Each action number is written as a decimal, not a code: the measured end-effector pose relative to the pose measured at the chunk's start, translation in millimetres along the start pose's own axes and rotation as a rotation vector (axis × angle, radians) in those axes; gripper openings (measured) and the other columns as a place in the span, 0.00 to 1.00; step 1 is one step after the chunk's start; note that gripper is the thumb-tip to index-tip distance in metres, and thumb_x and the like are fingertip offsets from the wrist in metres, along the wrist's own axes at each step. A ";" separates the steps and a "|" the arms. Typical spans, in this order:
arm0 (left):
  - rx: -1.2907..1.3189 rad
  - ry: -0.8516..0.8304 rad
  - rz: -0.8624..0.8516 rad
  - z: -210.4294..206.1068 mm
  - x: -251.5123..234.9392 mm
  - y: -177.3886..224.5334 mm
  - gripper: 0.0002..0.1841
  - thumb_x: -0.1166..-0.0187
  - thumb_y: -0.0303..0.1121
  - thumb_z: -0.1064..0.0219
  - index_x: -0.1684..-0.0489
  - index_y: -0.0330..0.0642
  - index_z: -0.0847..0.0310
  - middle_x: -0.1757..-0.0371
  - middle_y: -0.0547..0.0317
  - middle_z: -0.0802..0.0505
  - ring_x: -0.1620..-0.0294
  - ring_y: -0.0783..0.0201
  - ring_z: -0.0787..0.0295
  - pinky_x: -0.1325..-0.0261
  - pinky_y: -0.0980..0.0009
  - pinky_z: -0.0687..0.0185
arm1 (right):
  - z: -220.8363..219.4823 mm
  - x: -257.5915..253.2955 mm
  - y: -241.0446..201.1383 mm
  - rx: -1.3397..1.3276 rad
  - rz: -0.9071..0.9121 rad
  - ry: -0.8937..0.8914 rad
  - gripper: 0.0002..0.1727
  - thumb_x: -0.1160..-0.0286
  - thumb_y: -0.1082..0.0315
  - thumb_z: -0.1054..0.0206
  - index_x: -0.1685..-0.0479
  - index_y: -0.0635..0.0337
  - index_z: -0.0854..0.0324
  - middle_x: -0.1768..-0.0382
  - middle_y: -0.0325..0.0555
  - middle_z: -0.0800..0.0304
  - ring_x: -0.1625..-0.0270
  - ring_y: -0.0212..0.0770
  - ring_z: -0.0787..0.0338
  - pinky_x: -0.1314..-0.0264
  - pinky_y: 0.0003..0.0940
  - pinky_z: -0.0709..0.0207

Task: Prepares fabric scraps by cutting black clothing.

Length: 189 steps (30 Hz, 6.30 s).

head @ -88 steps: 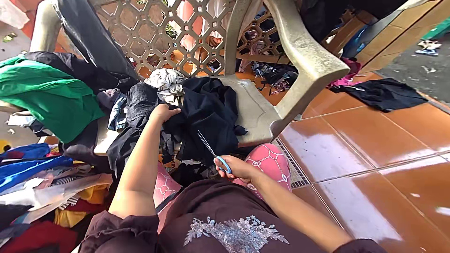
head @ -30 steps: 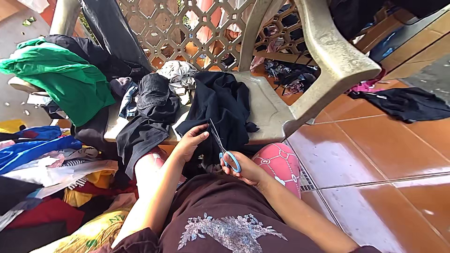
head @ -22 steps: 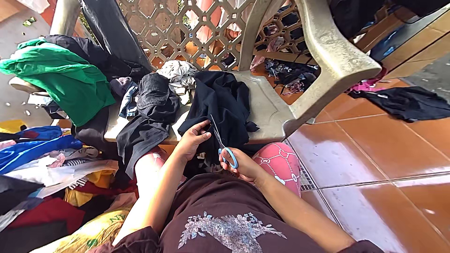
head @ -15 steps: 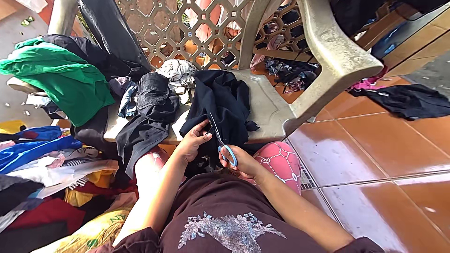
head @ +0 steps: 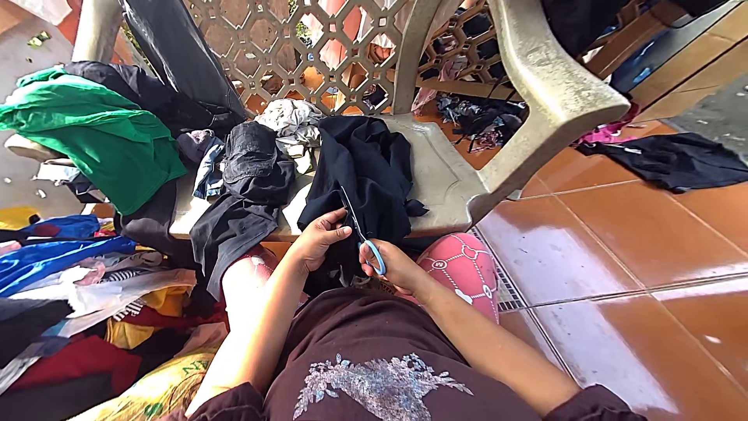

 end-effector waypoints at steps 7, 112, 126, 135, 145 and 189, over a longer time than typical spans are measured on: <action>0.035 0.004 -0.001 -0.9 0.5 -2.8 0.23 0.20 0.16 0.42 0.25 0.30 0.31 0.45 0.56 0.09 0.47 0.68 0.10 0.37 0.68 0.14 | -1.6 -1.3 5.6 0.069 -0.012 0.038 0.15 0.09 0.57 0.43 0.62 0.56 0.27 0.81 0.27 0.26 0.81 0.20 0.30 0.76 0.15 0.37; -0.513 -0.546 0.017 -19.3 27.2 -19.2 0.25 0.27 0.21 0.38 0.27 0.25 0.24 0.26 0.46 0.14 0.26 0.65 0.18 0.22 0.66 0.26 | 34.4 -9.0 29.0 -0.323 -0.007 0.379 0.27 0.22 0.77 0.33 0.28 0.68 0.40 0.49 0.50 0.16 0.58 0.35 0.10 0.57 0.30 0.13; -1.171 0.084 0.203 10.2 -33.7 -7.1 0.38 0.11 0.34 0.44 0.03 0.50 0.62 0.13 0.42 0.29 0.15 0.45 0.29 0.14 0.45 0.37 | 43.0 -33.1 21.7 -0.091 0.155 0.514 0.31 0.30 0.78 0.26 0.30 0.73 0.37 0.45 0.57 0.18 0.54 0.36 0.12 0.53 0.29 0.16; 0.238 0.615 0.248 12.1 -5.0 -38.1 0.14 0.24 0.16 0.49 0.43 0.34 0.28 0.56 0.47 0.16 0.60 0.59 0.16 0.58 0.61 0.17 | 79.6 -54.0 -30.7 0.158 0.110 0.666 0.44 0.34 0.58 0.17 0.27 0.74 0.39 0.43 0.63 0.19 0.44 0.47 0.16 0.38 0.43 0.21; 0.166 0.381 0.222 10.2 12.0 -25.6 0.16 0.08 0.38 0.46 0.35 0.36 0.24 0.52 0.49 0.08 0.51 0.60 0.09 0.45 0.59 0.12 | 85.5 -53.9 -57.0 -0.074 0.208 0.912 0.27 0.34 0.77 0.23 0.37 0.72 0.31 0.55 0.58 0.19 0.56 0.46 0.16 0.49 0.43 0.20; 0.095 0.478 0.006 8.5 -1.1 -32.9 0.10 0.09 0.27 0.46 0.41 0.31 0.25 0.56 0.51 0.10 0.58 0.64 0.10 0.51 0.66 0.11 | 17.5 -61.9 -107.8 0.831 0.170 0.366 0.43 0.42 0.59 0.14 0.29 0.71 0.31 0.42 0.69 0.15 0.40 0.68 0.14 0.40 0.68 0.22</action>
Point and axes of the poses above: each hand's wrist, its own x-axis away from the middle knuckle, its own z-axis out of the back of the hand, y = z × x, the point moved 8 cm from there along -x, towards the middle knuckle
